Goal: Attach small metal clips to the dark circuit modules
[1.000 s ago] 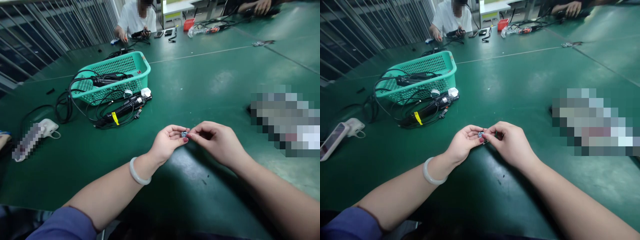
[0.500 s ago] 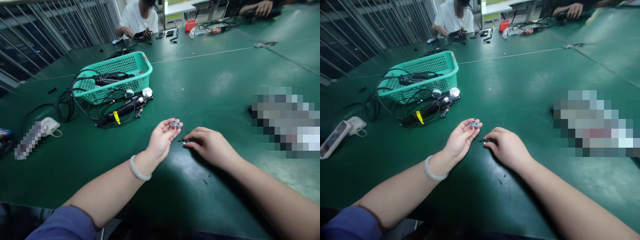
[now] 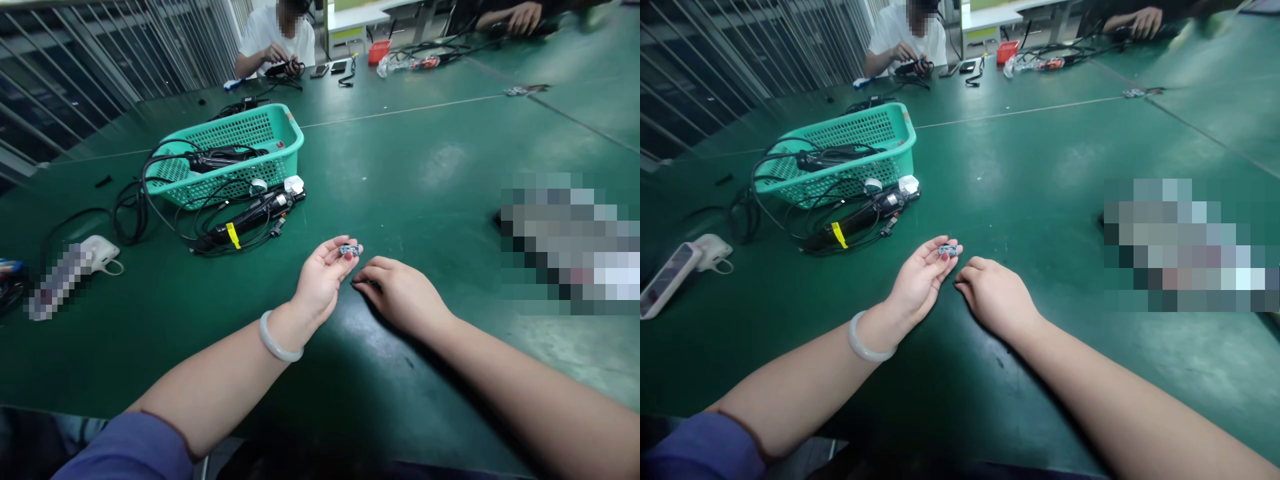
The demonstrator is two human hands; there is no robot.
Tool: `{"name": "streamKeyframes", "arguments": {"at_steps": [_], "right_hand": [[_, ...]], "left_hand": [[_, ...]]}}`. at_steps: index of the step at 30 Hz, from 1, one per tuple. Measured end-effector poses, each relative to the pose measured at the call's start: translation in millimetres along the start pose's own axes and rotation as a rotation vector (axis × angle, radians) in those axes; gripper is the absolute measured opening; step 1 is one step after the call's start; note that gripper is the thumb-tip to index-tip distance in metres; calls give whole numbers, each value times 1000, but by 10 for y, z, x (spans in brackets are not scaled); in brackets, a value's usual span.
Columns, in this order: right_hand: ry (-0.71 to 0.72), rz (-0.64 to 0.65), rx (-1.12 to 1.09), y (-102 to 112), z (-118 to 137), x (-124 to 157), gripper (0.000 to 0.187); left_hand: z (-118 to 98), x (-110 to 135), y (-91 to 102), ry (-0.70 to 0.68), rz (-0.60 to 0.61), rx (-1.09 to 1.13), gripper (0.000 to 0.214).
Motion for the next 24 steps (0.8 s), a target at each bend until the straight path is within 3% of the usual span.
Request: {"name": "streamKeyframes", "arguments": {"at_steps": [15,21,24], "right_hand": [[52,-85,108,-17,51,32,26],[59,-430,84,282,-33,52,21],[84,-511,132,343,-29,60,20]], "left_hand": [[6,6,0,-8,-8,15,24],[18,1,5,-31,22,-17,25],[35,-1,9,-44,49,-34,27]]}}
Point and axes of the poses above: each hand's wrist, its own x-axis away from the middle knuckle, its own y-axis out of the back of the hand, z = x × y, the point moved 3 cm from there along -x, towards the middle knuckle, and after that the axes turned 14 degrees about -y, right-handed, at the moved point
